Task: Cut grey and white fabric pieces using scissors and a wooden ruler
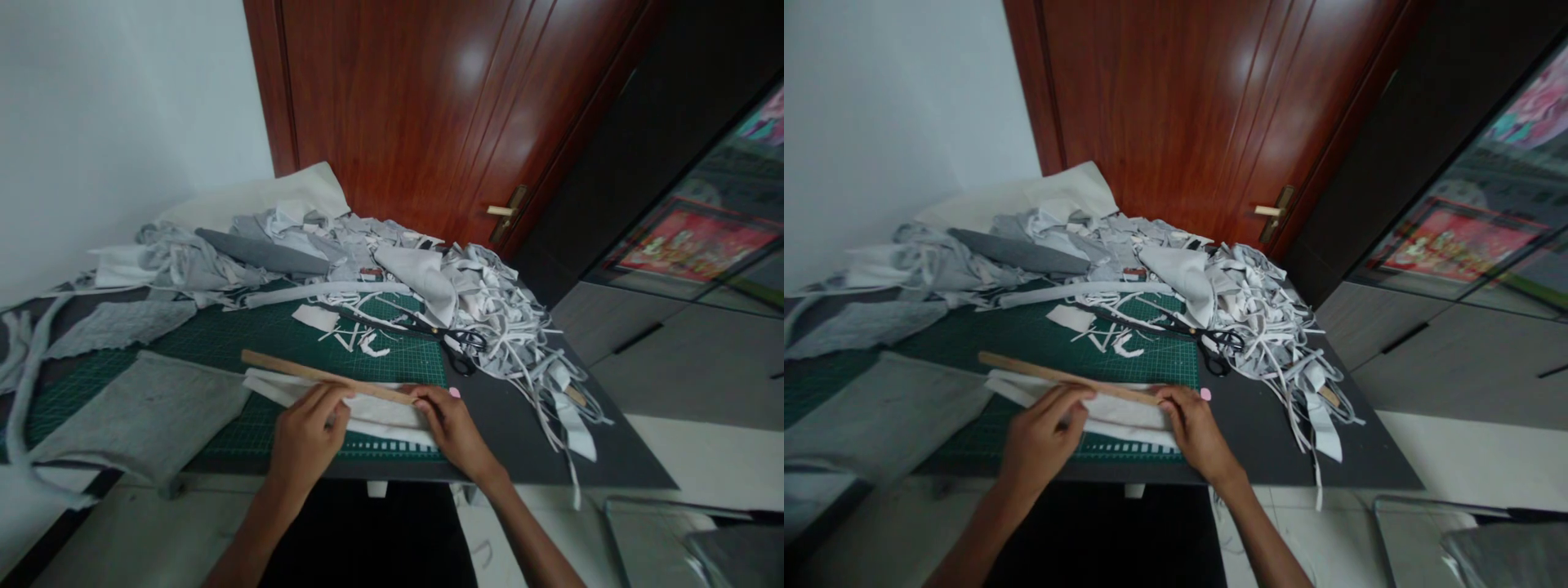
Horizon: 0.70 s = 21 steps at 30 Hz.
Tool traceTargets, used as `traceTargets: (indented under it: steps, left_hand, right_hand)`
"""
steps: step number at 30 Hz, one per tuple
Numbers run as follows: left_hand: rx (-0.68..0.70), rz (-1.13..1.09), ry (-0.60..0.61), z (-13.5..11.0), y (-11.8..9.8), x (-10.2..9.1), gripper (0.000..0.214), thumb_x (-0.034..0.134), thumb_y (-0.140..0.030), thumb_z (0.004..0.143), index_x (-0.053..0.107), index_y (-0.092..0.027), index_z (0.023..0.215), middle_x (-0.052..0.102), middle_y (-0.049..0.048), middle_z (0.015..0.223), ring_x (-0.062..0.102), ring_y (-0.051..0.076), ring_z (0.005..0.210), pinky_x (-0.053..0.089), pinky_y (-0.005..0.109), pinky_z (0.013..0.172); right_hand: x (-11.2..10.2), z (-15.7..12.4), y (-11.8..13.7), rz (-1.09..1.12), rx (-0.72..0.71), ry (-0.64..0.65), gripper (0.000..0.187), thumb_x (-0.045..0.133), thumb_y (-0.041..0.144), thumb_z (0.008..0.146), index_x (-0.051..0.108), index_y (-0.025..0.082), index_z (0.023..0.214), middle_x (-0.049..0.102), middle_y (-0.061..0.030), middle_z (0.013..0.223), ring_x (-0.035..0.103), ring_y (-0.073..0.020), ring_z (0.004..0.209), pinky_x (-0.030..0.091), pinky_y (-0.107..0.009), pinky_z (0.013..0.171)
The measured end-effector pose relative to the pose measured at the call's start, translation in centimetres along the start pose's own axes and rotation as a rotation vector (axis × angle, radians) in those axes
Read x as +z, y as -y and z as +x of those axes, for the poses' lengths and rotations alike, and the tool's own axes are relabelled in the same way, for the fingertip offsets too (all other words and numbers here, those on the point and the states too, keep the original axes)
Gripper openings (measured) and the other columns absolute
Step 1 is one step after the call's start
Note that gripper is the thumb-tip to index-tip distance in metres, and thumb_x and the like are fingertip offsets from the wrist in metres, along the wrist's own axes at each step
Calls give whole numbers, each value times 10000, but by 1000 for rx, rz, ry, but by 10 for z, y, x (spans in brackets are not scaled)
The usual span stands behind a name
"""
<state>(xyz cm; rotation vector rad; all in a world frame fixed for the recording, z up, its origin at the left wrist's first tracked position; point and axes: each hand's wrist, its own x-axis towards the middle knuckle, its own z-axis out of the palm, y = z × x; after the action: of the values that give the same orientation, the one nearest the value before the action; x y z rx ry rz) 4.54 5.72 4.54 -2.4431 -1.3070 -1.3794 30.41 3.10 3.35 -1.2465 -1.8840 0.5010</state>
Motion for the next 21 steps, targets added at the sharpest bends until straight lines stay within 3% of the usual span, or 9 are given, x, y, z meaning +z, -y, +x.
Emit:
traceTargets:
  steps: [3, 6, 10, 13, 18, 21]
  left_hand:
    - [-66, 174, -98, 1, 20, -14, 216, 525, -205, 982, 662, -171, 1146, 703, 136, 1132, 650, 284, 1114, 502, 463, 1033]
    - [-48, 223, 44, -4, 43, -25, 300, 524, -328, 1002, 649, -188, 1235, 683, 140, 1225, 613, 324, 1186, 444, 527, 1086]
    - [-26, 245, 187, -12, 63, -36, 271, 515, -406, 1019, 716, -242, 1097, 745, 85, 1087, 660, 290, 1063, 448, 469, 1042]
    - [-11, 281, 207, -16, 61, -43, 251, 510, -371, 1034, 718, -234, 1064, 766, 71, 1051, 674, 277, 1028, 457, 444, 1000]
    - [-2, 368, 39, -24, 37, -40, 219, 527, -200, 1016, 706, -203, 1142, 712, 120, 1204, 624, 296, 1154, 453, 487, 1056]
    - [92, 231, 95, -32, 23, -31, 269, 501, -120, 1010, 691, -217, 1174, 715, 79, 1170, 625, 238, 1150, 474, 406, 1060]
  right_hand:
    - [-1, 2, 2, -3, -28, 3, 180, 510, 257, 1066, 688, 239, 1055, 779, -88, 1186, 718, -225, 1123, 530, -376, 1024]
    - [-2, 2, 2, -7, -44, 2, 171, 511, 240, 1065, 681, 246, 1050, 773, -80, 1222, 708, -224, 1152, 514, -378, 1030]
    - [-1, -2, 2, -80, -36, 4, 191, 485, 230, 1073, 669, 247, 1027, 768, -87, 1256, 713, -238, 1152, 496, -402, 1025]
    - [2, -7, -1, -161, -14, -24, 210, 459, 204, 1075, 664, 249, 1060, 770, -89, 1262, 723, -248, 1134, 480, -438, 1048]
    - [7, -17, -10, -215, -8, -87, 273, 471, 147, 1039, 693, 257, 1152, 782, -79, 1241, 735, -266, 1126, 436, -511, 1124]
    - [4, -19, -13, -212, -43, -48, 407, 446, 80, 1001, 702, 271, 1255, 766, -67, 1281, 717, -255, 1175, 430, -507, 1132]
